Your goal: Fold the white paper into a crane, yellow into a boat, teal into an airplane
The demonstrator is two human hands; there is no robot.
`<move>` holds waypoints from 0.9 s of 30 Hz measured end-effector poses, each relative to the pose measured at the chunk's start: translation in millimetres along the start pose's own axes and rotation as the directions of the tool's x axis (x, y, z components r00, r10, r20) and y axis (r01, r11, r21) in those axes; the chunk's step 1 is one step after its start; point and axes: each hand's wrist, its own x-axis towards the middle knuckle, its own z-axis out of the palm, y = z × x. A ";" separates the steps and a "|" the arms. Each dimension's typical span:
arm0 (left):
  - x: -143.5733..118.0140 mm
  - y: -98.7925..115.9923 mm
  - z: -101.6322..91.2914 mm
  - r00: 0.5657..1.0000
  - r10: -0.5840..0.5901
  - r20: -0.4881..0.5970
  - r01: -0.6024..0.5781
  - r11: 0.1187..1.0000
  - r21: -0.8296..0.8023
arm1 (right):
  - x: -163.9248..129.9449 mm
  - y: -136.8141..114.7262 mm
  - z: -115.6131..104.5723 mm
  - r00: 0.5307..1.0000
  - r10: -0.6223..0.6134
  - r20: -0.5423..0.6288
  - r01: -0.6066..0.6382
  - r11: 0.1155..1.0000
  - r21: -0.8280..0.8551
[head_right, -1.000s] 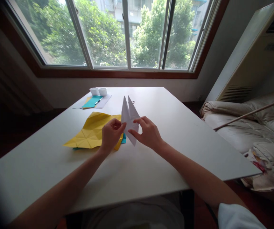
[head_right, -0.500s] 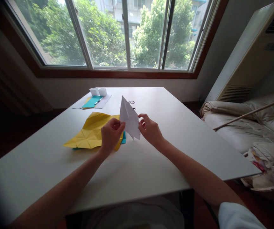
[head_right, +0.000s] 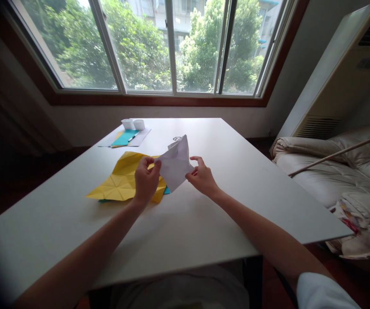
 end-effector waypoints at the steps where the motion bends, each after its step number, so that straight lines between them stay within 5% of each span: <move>1: -0.2 0.2 -0.2 1.000 0.021 0.002 -0.021 1.000 0.010 | -0.1 0.4 0.0 1.000 -0.018 0.009 0.018 0.998 -0.054; 7: 3.6 -5.1 -2.4 0.984 0.116 0.134 -0.144 0.963 0.228 | -3.7 -1.1 -1.5 0.990 -0.115 0.085 0.139 0.916 -0.377; 11: 2.6 -5.2 -4.3 0.960 0.178 0.215 -0.250 0.893 0.375 | -6.6 -5.8 -1.6 0.992 -0.116 0.051 0.127 0.885 -0.447; 18: -8.7 5.7 -7.4 0.891 0.247 0.380 -0.434 0.707 0.558 | -2.2 -8.1 -3.4 0.945 -0.269 -0.187 0.217 0.941 -0.259; 24: -7.3 0.8 -6.9 0.910 0.240 0.338 -0.409 0.654 0.636 | 11.8 7.7 -15.1 0.958 -0.114 -0.262 0.109 0.994 -0.032; 27: -3.4 -1.4 -7.1 0.954 0.181 0.239 -0.296 0.699 0.651 | 20.6 19.6 -20.6 0.960 -0.035 -0.277 0.067 0.992 0.105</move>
